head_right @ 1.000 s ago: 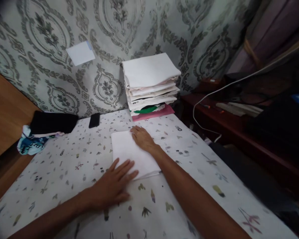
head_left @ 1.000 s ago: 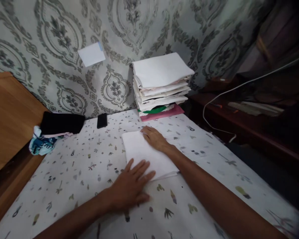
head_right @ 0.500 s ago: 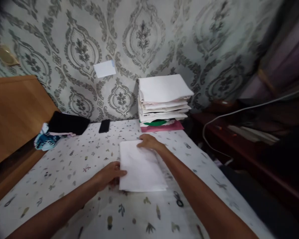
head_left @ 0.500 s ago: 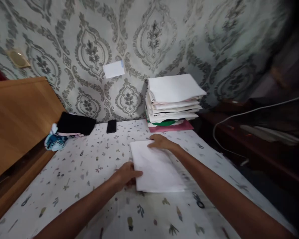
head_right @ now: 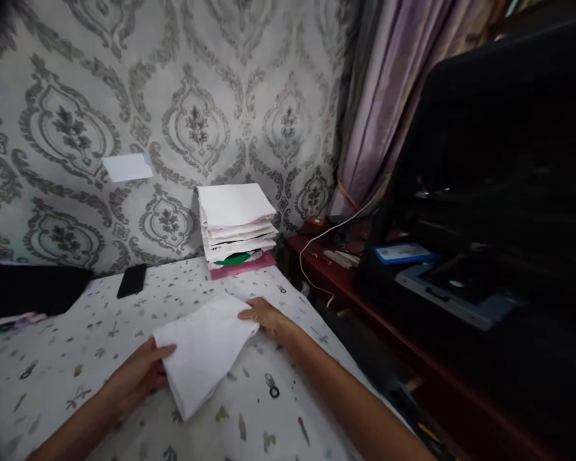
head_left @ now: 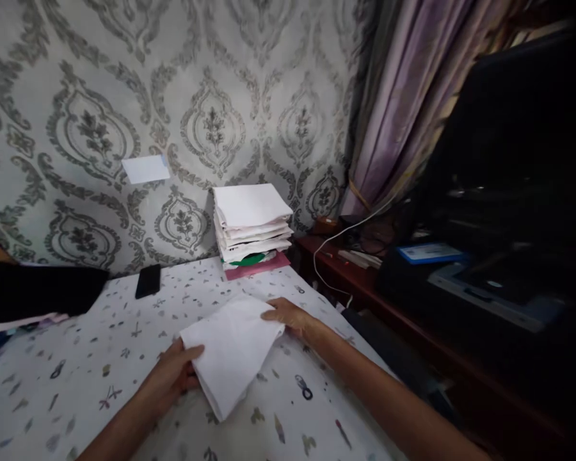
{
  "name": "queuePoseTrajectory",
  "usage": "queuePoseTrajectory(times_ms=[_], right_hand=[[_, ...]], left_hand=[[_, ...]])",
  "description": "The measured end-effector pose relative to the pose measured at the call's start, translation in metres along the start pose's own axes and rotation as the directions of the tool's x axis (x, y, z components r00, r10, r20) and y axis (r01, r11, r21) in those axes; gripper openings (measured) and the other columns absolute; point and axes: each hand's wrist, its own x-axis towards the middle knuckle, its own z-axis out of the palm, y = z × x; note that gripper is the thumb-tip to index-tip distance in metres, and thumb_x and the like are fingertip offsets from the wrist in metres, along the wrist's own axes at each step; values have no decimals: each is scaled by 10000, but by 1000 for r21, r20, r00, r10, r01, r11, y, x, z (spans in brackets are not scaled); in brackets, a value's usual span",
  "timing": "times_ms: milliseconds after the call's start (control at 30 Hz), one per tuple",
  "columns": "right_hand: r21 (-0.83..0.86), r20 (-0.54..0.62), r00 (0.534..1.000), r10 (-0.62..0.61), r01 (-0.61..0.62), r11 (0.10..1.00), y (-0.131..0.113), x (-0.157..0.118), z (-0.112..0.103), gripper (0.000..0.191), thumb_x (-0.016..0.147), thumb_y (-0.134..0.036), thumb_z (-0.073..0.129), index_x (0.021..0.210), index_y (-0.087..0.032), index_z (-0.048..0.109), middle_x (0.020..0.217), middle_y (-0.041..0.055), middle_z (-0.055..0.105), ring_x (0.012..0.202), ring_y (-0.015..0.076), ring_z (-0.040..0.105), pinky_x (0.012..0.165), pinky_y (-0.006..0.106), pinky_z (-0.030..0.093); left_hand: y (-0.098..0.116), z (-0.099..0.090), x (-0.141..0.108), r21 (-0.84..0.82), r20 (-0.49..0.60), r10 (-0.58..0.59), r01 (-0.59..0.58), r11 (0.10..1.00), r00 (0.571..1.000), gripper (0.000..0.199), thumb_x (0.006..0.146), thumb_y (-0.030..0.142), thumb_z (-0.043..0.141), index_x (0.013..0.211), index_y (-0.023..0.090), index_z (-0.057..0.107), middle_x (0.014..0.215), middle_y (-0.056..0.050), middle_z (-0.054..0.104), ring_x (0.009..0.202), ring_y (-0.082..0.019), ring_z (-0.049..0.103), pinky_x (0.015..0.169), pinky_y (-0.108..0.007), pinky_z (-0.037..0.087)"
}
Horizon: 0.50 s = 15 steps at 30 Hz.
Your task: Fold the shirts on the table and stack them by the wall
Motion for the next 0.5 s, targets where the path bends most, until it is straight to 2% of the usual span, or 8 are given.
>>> queuePoseTrajectory(times_ms=[67, 133, 200, 267, 333, 400, 467, 500], right_hand=[[98, -10, 1000, -18, 19, 995, -1, -6, -2, 292, 613, -268, 669, 877, -144, 654, 741, 51, 711, 646, 176, 653, 609, 269, 502], [215, -16, 996, -85, 87, 973, -11, -10, -11, 376, 606, -300, 709, 948, -149, 669, 799, 50, 726, 672, 174, 656, 627, 271, 503], [304, -48, 980, -192, 198, 932, -29, -12, -27, 457, 594, -336, 762, 1004, -152, 681, 827, 44, 728, 670, 170, 646, 615, 268, 492], [303, -147, 937, -317, 348, 887, -53, -11, -49, 499, 610, -371, 780, 1052, -159, 682, 822, 29, 720, 633, 153, 617, 580, 253, 466], [224, -284, 854, -437, 502, 835, -84, -2, -75, 506, 649, -388, 756, 1097, -169, 674, 818, 16, 712, 605, 138, 586, 555, 242, 443], [77, -403, 731, -550, 626, 776, -119, 15, -101, 485, 686, -379, 701, 1121, -168, 667, 875, 23, 716, 648, 147, 594, 576, 247, 455], [-152, -487, 599, -635, 658, 737, -154, 41, -125, 449, 719, -331, 621, 1133, -160, 664, 985, 42, 721, 761, 174, 628, 652, 265, 494], [-279, -522, 546, -655, 616, 736, -170, 57, -135, 446, 732, -294, 574, 1149, -160, 659, 1041, 49, 719, 823, 186, 640, 699, 276, 510]], left_hand=[[0, 8, 2, 41, -18, 30, -29, 999, 999, 602, 667, 237, 742, 1214, 201, 493, 1062, -113, 704, 783, -247, 687, 658, -364, 568], [11, 16, 4, 82, 15, 107, -108, 991, 994, 600, 657, 250, 752, 1204, 205, 512, 1059, -102, 707, 797, -240, 687, 643, -335, 561], [37, 28, 5, 128, 72, 236, -243, 961, 969, 605, 648, 286, 772, 1199, 209, 535, 1061, -92, 710, 842, -243, 687, 645, -313, 555], [76, 44, 8, 141, 119, 397, -411, 901, 910, 617, 630, 301, 783, 1193, 202, 551, 1045, -87, 716, 860, -245, 686, 645, -302, 551], [126, 65, 17, 126, 129, 559, -572, 810, 819, 623, 623, 285, 771, 1199, 198, 552, 1015, -78, 720, 839, -237, 684, 634, -297, 547], [180, 87, 32, 158, 122, 682, -692, 704, 721, 596, 657, 246, 729, 1220, 203, 539, 991, -68, 719, 795, -221, 683, 608, -286, 536], [232, 110, 56, 242, 110, 763, -761, 601, 637, 514, 722, 190, 643, 1221, 196, 523, 986, -67, 714, 772, -205, 683, 601, -277, 530], [255, 121, 71, 317, 73, 794, -769, 555, 603, 481, 747, 164, 602, 1218, 192, 512, 990, -68, 711, 782, -199, 686, 610, -274, 530]])
